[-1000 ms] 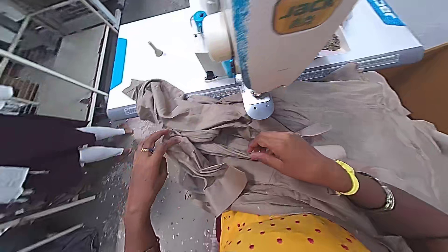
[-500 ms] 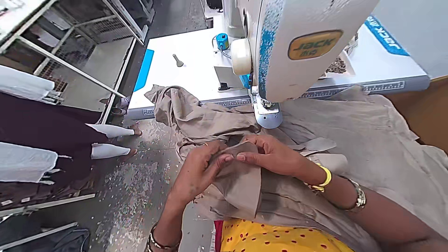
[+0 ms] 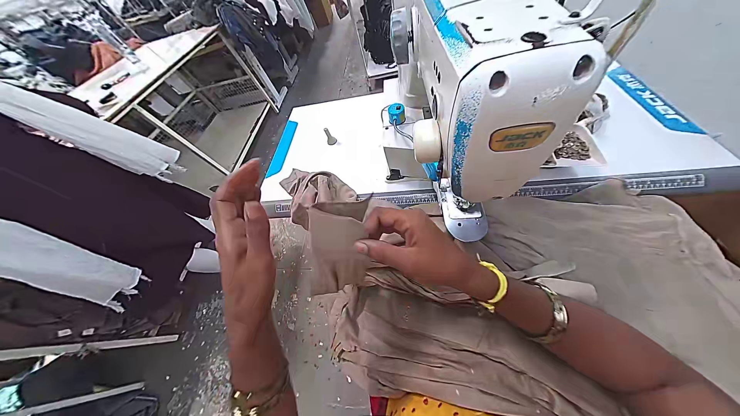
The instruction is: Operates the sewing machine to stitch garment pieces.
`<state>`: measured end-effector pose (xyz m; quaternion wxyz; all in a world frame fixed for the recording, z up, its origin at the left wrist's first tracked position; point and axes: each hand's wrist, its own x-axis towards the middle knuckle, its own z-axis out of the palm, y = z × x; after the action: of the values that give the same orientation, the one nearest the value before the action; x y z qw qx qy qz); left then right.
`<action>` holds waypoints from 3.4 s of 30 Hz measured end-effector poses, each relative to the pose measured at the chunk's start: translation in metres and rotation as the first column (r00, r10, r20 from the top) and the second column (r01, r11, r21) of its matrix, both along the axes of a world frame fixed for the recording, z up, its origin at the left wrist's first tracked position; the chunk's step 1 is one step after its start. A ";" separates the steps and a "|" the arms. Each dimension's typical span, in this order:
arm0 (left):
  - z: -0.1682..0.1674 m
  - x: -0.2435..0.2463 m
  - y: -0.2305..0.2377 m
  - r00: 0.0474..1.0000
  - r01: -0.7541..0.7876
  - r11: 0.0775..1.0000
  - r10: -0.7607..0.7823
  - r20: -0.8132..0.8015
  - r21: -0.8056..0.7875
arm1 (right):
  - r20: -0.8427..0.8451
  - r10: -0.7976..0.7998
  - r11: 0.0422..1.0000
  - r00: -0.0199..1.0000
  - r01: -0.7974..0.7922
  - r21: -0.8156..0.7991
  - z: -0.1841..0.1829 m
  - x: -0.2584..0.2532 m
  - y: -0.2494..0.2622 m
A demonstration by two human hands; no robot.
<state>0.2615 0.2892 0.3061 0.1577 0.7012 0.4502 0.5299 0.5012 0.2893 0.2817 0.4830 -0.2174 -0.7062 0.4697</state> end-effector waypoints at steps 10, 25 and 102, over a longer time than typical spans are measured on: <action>0.053 -0.004 0.007 0.802 0.257 0.963 -0.166 -0.574 0.081 | -0.348 0.227 0.944 0.909 -0.293 -0.149 0.020 -0.048 0.002; 0.038 -0.008 0.014 0.979 0.114 0.982 -0.086 -0.183 0.148 | -0.282 0.253 0.967 0.926 -0.253 0.037 -0.019 0.006 -0.025; -0.132 0.159 -0.035 0.766 0.620 0.489 -0.549 0.335 -0.614 | 0.484 -0.864 0.469 0.138 0.571 0.674 -0.115 0.248 0.082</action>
<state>0.4205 0.2539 0.1744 0.5993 0.6729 0.3412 0.2674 0.7488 0.3712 0.1665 0.3103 -0.6302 -0.7041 -0.1034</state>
